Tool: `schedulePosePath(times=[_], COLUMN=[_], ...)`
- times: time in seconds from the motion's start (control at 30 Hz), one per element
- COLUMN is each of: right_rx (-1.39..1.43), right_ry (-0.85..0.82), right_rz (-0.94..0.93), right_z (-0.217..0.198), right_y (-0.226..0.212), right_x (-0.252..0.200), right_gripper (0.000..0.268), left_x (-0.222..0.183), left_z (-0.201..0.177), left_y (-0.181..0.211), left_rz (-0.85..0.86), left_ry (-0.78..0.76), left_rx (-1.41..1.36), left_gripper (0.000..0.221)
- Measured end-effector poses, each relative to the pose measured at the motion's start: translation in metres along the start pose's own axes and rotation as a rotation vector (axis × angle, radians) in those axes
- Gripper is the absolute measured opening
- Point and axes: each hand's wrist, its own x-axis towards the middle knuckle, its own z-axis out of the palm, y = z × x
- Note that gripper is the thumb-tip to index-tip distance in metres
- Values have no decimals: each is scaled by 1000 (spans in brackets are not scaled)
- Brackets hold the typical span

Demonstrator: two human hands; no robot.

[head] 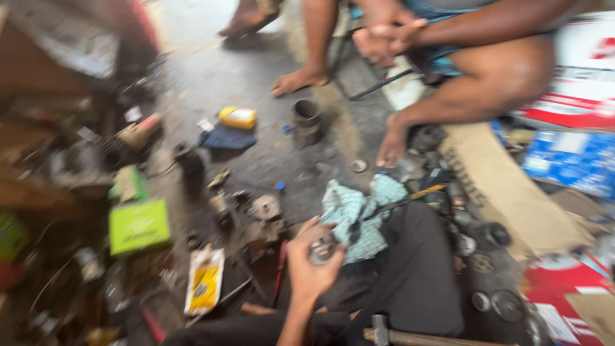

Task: The person sits on the floor and uses a hammer to tap small metal components into a cylindrical housing. They then use a file to smooth the edges of the housing. The person hands a cylindrical part to another person and continues working on the housing.

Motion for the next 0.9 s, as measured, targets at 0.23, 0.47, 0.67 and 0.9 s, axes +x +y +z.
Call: schedulePosePath(times=[0.23,0.47,0.67,0.9], right_rx=[768,1295,1535,1716], right_ry=[-213,-342,20,43], right_rz=[-143,267,124,241], right_z=[81,282,260,218], right_y=[-72,-208,-183,-167], right_x=[-115,-198,-176,-150], right_gripper=[95,48,50,55], left_x=[-15,-25,-16,-7], left_z=[10,16,-4,-9], left_y=[12,29,48,43], left_rz=[-1,-3,-1,62], left_ry=[-32,-100,-215,-331], left_rx=[-151,-174,-93,-253], left_gripper=[14,13,58,69])
